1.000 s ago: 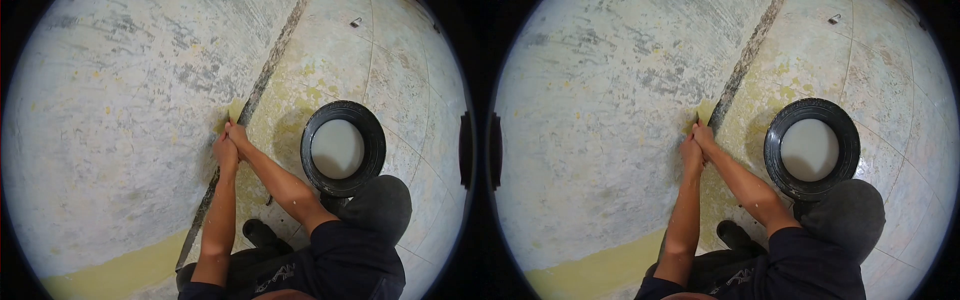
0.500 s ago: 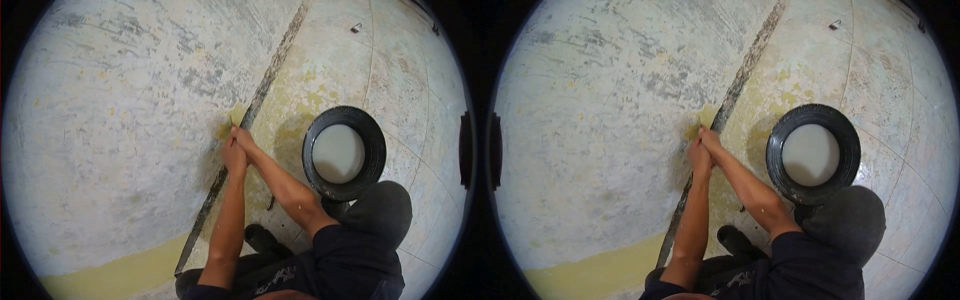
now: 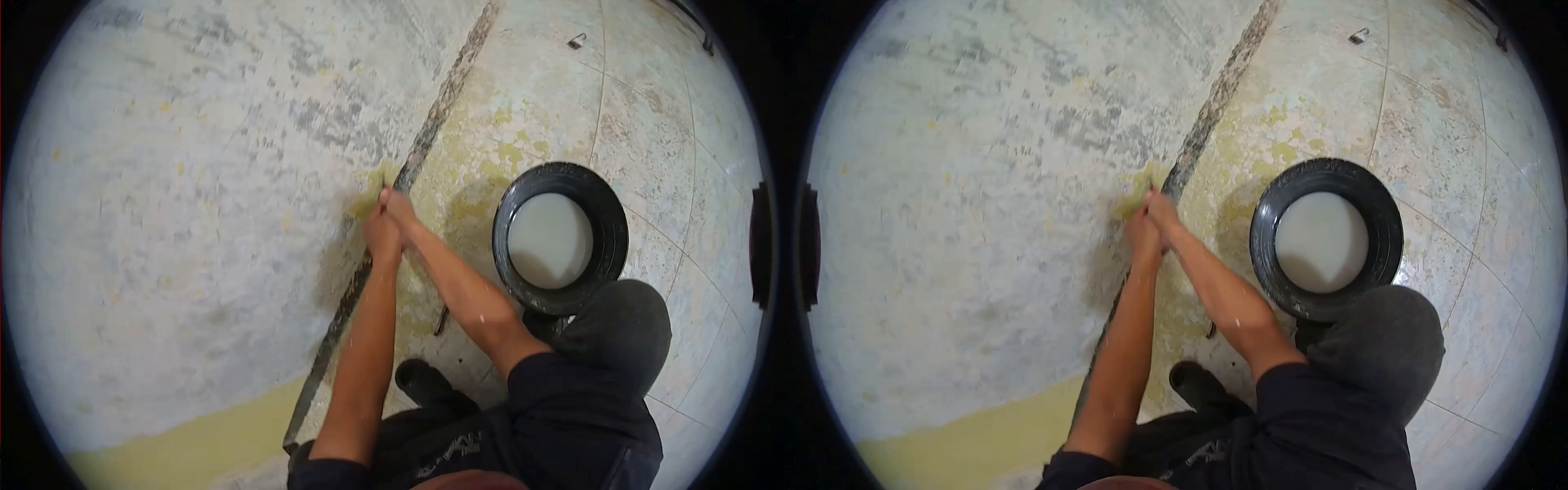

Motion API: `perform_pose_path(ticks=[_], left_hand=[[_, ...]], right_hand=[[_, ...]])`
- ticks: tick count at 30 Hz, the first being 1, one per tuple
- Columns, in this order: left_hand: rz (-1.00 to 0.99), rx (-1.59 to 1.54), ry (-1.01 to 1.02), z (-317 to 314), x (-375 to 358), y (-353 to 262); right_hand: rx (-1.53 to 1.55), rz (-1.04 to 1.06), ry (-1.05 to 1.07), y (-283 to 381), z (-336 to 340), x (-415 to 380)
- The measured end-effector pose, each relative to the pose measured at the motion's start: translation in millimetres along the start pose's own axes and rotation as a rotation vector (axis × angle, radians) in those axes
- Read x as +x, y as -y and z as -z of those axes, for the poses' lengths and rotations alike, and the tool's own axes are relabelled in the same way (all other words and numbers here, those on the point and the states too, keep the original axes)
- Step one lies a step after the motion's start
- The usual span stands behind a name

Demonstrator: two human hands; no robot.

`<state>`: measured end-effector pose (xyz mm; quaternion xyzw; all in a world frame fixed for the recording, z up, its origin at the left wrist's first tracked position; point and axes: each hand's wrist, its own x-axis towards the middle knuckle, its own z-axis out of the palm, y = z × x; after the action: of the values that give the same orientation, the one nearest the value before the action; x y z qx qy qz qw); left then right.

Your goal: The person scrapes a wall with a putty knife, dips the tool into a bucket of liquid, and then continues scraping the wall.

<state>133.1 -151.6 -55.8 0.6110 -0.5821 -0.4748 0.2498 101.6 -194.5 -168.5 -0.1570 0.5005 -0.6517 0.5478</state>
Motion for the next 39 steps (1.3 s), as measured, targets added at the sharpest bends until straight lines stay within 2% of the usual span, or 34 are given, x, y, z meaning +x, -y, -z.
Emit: perform_pose_path(ticks=[2,3,4,6,7,9,10,12,13,15,16,18,19,21,22,24,26,28,29,30,31,32,34,35,37,39], left_hand=[[0.079,-0.028,-0.014,-10,12,11],[0.149,-0.037,-0.007,-20,21,5],[0.147,-0.031,-0.009,-20,14,8],[-0.061,-0.072,-0.175,-23,2,11],[-0.065,-0.078,-0.174,-23,1,2],[0.027,-0.248,-0.087,-15,-1,-4],[0.029,-0.240,-0.093,-13,1,-7],[0.095,-0.154,-0.075,-16,7,-16],[0.096,-0.170,-0.076,-23,10,-13],[0.062,-0.308,0.024,-34,18,-12],[0.072,-0.302,0.027,-32,12,-4],[0.017,-0.186,-0.107,-34,4,-2],[0.020,-0.183,-0.109,-33,4,-5],[0.065,-0.382,-0.088,-29,2,-9],[0.076,-0.377,-0.091,-27,9,-4],[0.122,-0.323,0.065,-29,29,0],[0.079,-0.244,0.069,-43,49,16],[0.058,-0.154,0.055,-45,41,27],[0.015,-0.175,-0.021,-44,29,31],[-0.024,-0.194,-0.100,-44,22,29],[-0.017,-0.189,-0.104,-39,15,20],[-0.009,-0.198,-0.094,-31,8,12],[0.011,-0.210,-0.087,-20,11,9],[0.111,-0.234,-0.001,-18,23,6],[0.220,-0.268,0.085,-23,30,14],[0.141,-0.261,0.088,-31,32,9]], right_hand=[[0.098,-0.179,-0.048,33,14,-1],[0.229,-0.152,-0.050,37,16,0],[0.235,-0.152,-0.049,31,14,-5],[0.121,-0.145,0.026,29,17,-4],[0.116,-0.139,0.026,43,14,-10],[0.162,-0.129,-0.079,56,3,-23],[0.168,-0.135,-0.073,51,0,-17],[0.289,-0.055,-0.252,48,-1,-3],[0.274,-0.051,-0.249,49,9,3],[0.153,-0.239,-0.030,58,29,8],[0.157,-0.247,-0.036,55,28,-2],[0.086,-0.193,0.026,55,28,-7],[0.088,-0.198,0.027,47,24,0],[0.203,-0.108,-0.116,31,13,7],[0.204,-0.120,-0.117,42,10,-1],[0.136,-0.187,-0.319,75,15,-10],[0.252,-0.129,-0.269,30,31,33],[0.124,-0.161,-0.050,2,45,48],[0.124,-0.152,-0.052,-7,43,51],[0.082,-0.056,-0.082,-20,35,44],[0.041,0.026,-0.108,-27,25,34],[0.046,0.014,-0.106,-28,20,32],[-0.166,-0.038,-0.216,4,15,15],[-0.174,-0.049,-0.218,16,16,13],[-0.081,-0.111,-0.293,28,21,15],[-0.007,-0.109,-0.252,31,26,14]])
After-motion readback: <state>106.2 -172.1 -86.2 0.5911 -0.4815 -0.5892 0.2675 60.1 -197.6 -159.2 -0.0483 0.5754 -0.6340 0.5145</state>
